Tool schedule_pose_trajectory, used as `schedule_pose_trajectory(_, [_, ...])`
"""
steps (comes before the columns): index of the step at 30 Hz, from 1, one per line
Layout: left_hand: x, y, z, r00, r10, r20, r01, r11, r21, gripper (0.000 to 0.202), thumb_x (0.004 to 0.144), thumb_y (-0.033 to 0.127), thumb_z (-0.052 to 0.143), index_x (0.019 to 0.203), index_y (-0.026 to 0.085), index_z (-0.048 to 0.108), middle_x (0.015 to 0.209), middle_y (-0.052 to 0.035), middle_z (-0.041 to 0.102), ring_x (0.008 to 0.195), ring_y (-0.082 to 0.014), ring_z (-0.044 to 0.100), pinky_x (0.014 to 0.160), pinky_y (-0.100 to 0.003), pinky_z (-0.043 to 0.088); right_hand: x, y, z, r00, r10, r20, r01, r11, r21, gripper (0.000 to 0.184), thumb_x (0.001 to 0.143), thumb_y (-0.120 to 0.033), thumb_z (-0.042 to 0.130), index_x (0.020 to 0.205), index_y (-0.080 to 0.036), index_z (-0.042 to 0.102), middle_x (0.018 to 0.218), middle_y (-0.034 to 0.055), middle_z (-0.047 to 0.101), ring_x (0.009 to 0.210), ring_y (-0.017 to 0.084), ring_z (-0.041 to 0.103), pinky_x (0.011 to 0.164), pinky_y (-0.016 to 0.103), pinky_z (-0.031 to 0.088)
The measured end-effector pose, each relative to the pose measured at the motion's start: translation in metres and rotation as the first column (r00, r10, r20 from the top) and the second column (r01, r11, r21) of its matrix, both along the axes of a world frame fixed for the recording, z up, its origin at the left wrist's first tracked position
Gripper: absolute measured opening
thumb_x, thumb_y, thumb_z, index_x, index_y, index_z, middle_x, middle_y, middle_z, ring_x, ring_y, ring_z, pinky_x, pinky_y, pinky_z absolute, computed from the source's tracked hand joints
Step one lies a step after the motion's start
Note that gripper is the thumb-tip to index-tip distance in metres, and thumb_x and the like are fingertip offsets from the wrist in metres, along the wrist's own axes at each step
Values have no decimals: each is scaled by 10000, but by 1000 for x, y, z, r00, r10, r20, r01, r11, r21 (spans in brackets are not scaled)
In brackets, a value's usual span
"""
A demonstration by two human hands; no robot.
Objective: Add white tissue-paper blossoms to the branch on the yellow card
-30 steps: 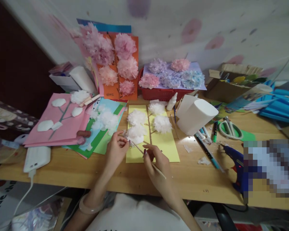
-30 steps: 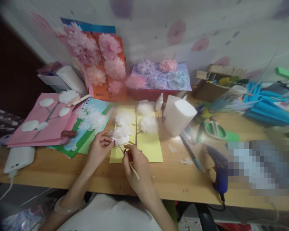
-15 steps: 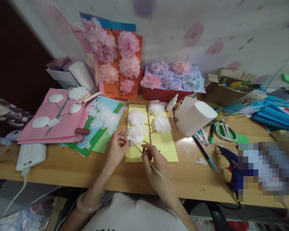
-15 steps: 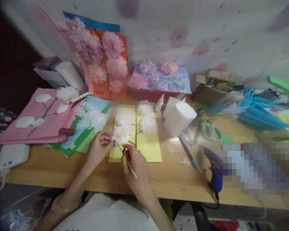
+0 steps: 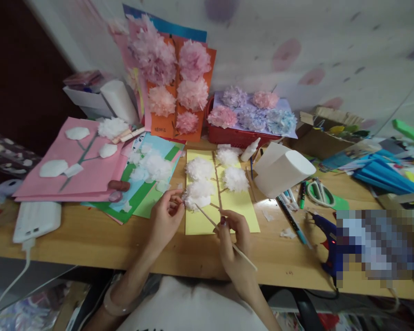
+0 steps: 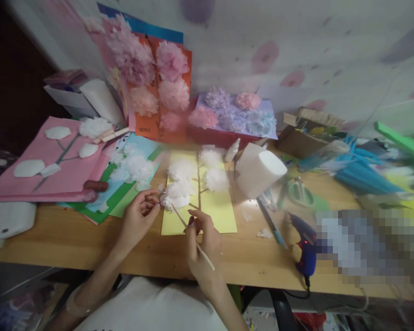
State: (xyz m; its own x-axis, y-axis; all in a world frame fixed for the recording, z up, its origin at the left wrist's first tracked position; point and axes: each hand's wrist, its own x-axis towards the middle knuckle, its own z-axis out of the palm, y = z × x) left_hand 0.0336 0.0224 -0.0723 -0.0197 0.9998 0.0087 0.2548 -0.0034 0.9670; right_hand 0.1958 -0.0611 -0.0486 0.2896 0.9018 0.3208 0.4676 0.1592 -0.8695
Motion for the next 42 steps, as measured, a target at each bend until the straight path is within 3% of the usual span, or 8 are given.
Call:
schedule_pose_trajectory(4, [-2,-9,14,999,-26,23,25,999,45,212,816,303,616,981,193,692,851,-33,679,730,-143,631,657,-241,505,2,-8,-4,948,-83,-306,85,996,-8,155,980,-278,535,1113,-261,614,759,-25,620,622,120,615,571,229,511])
schedule_pose_trajectory(8, [1,-17,26,981,-173,91,177,984,-32,256,853,423,627,865,185,720,816,-36,675,660,-126,595,561,-213,453,4,-9,-4,845,-81,-528,66,997,-46,132,980,-346,574,1059,-255,628,588,-70,569,485,89,540,501,193,443])
schedule_pose_trajectory(15, [7,-26,18,941,-188,282,256,939,-230,523,724,693,684,678,179,603,534,36,518,457,-92,450,416,-196,336,10,-11,-5,685,-60,-726,29,998,-56,233,930,-463,645,963,-233,664,529,-76,533,466,88,516,522,202,424])
schedule_pose_trajectory(22, [5,-37,24,958,-211,195,240,961,-139,546,789,719,598,642,195,556,537,47,465,442,-82,375,409,-203,272,7,-14,-3,763,106,-637,-200,977,-77,347,866,-499,702,706,-191,680,568,1,623,509,130,562,511,240,464])
schedule_pose_trajectory(30, [0,-37,24,974,-138,179,171,969,-181,589,770,778,543,610,217,462,502,73,375,401,-74,313,382,-205,244,0,-24,-15,852,215,-476,-263,964,-35,228,955,-435,616,1002,-230,705,765,34,733,714,171,708,661,264,567])
schedule_pose_trajectory(36, [-5,-34,25,980,-103,172,129,980,-149,524,784,695,590,622,206,495,514,71,425,377,-67,355,370,-199,281,-7,-30,-21,896,229,-380,-255,967,-18,230,975,-388,589,1139,-246,667,893,55,747,778,175,722,695,278,585])
schedule_pose_trajectory(38, [-15,-29,26,984,-29,174,48,993,-108,491,793,646,605,595,212,488,470,73,416,360,-74,361,362,-205,283,-4,-30,-16,901,221,-373,-219,975,46,206,981,-375,578,1110,-242,668,851,47,741,726,167,720,657,274,584])
schedule_pose_trajectory(42, [-50,-14,32,969,143,200,-142,990,-20,422,795,545,628,567,226,473,431,74,418,382,-88,388,397,-215,334,18,-27,-4,906,-5,-424,71,988,140,182,957,-386,613,1066,-244,647,718,-1,689,610,160,688,565,272,547])
